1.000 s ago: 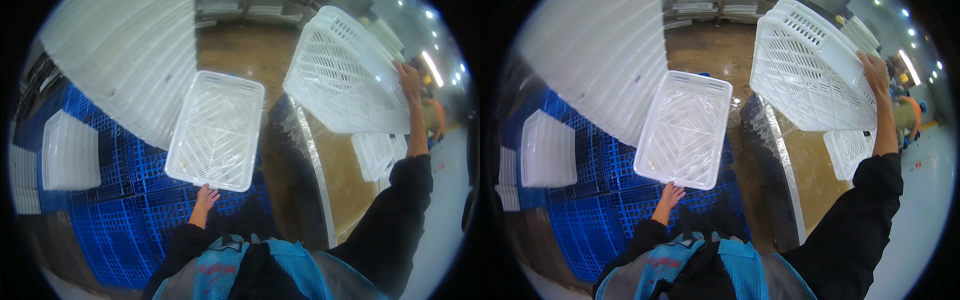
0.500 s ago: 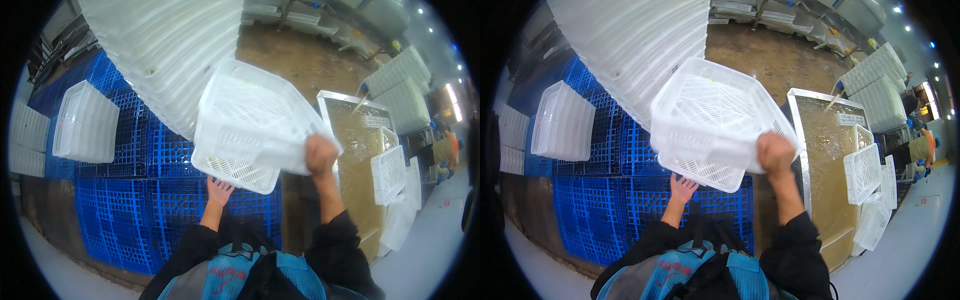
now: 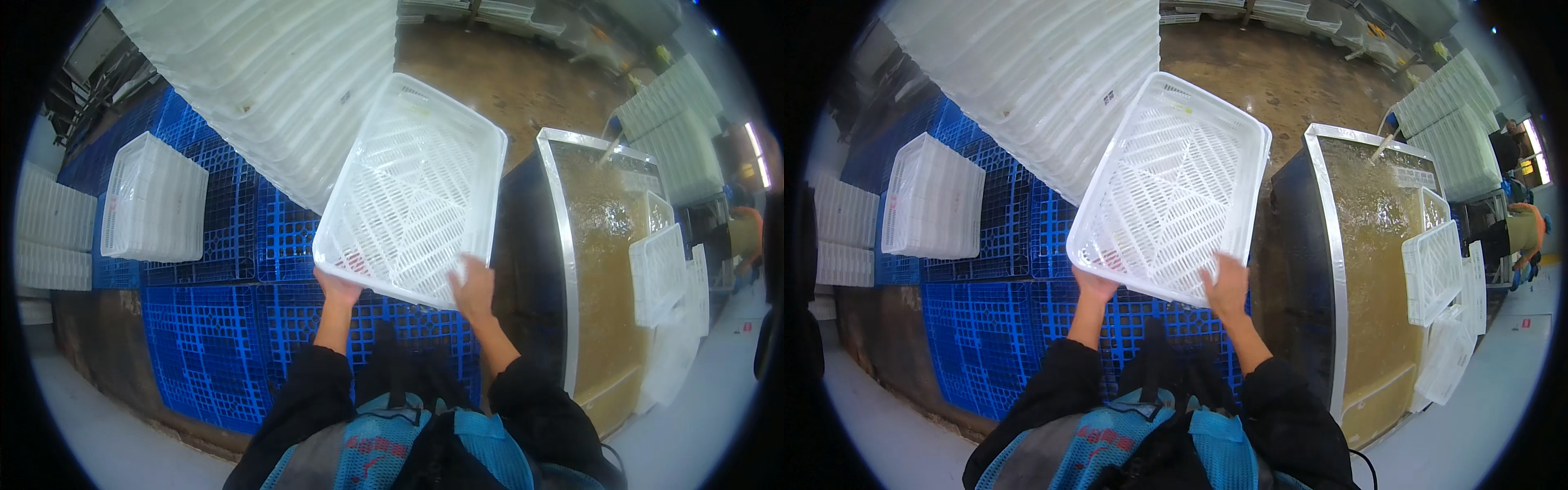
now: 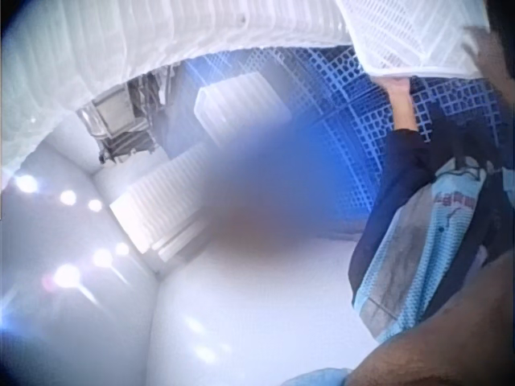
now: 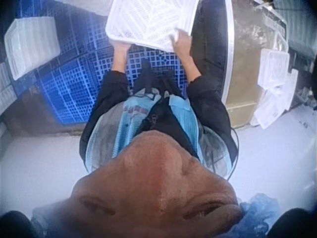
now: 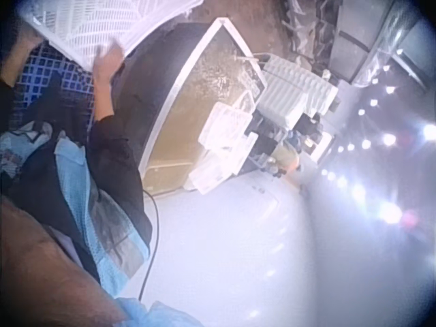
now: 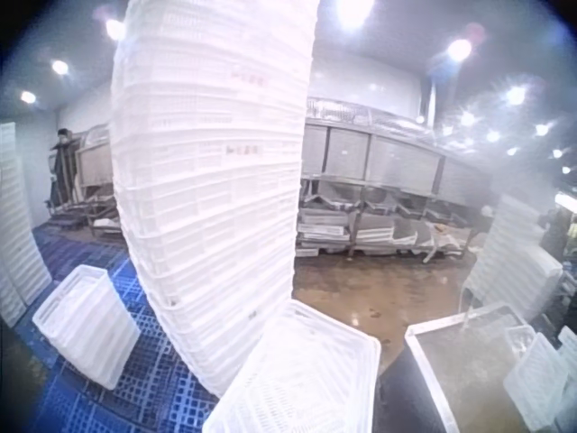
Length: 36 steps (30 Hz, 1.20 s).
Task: The person repeatedly picks up white plastic baskets, dips them into a water-filled tub, and places them onto a stack on a blue pallet. The person handles the baskets one at a time, rinsing them in the water and stacking them neatly.
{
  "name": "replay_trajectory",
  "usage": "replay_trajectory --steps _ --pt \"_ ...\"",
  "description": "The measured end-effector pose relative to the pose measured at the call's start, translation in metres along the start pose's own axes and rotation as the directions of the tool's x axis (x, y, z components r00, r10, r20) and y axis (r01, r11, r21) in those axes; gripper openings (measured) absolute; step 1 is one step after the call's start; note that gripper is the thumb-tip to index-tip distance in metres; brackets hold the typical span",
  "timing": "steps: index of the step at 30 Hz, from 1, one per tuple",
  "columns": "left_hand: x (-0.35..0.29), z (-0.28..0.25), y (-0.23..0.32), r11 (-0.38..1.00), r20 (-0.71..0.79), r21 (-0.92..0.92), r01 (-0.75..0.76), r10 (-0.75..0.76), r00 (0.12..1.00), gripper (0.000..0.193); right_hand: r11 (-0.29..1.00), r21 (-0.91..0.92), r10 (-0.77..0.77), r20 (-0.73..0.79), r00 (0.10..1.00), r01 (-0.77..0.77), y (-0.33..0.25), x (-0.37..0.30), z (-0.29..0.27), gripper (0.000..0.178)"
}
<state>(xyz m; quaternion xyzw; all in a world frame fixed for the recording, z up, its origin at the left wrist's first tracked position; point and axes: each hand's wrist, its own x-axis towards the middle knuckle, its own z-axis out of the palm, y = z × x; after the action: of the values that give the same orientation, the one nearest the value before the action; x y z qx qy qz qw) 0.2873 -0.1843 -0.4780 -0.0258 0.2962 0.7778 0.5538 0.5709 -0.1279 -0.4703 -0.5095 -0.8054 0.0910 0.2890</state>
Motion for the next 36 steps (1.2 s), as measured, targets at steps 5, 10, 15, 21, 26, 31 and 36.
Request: replay_trajectory --steps 5,10,15,21,26,31,36 --pt "0.012 0.006 0.004 0.992 -0.090 0.128 0.009 0.003 0.996 0.052 0.495 0.485 0.727 0.224 0.649 -0.721 0.078 0.012 0.033 0.035" --pt "-0.004 0.033 0.017 0.995 -0.045 0.094 0.026 -0.022 0.999 0.062 0.335 0.418 0.748 0.427 0.509 -0.844 0.085 -0.008 0.058 0.032" --pt "-0.037 0.127 0.022 0.898 0.209 0.380 -0.222 0.151 0.966 0.067 0.421 0.484 0.731 0.319 0.603 -0.767 0.066 -0.005 0.038 0.026" --pt "-0.113 0.272 -0.035 0.571 0.439 0.660 -0.487 0.233 0.868 0.047 0.029 0.799 0.563 0.484 0.670 -0.601 0.049 -0.010 0.005 0.027" --pt "-0.185 0.346 -0.134 0.212 0.887 0.449 -0.868 0.007 0.461 0.047 -0.585 0.753 0.379 0.583 0.719 -0.302 0.051 -0.035 -0.022 0.027" --pt "-0.253 0.357 -0.271 0.207 0.866 0.472 -0.857 -0.294 0.405 0.045 -0.753 0.637 0.309 0.561 0.768 -0.162 0.075 -0.078 -0.079 0.027" --pt "-0.312 0.337 -0.362 -0.004 0.871 0.360 -0.933 -0.358 0.338 0.045 -0.852 0.522 0.281 0.523 0.804 -0.042 0.086 -0.112 -0.127 0.027"
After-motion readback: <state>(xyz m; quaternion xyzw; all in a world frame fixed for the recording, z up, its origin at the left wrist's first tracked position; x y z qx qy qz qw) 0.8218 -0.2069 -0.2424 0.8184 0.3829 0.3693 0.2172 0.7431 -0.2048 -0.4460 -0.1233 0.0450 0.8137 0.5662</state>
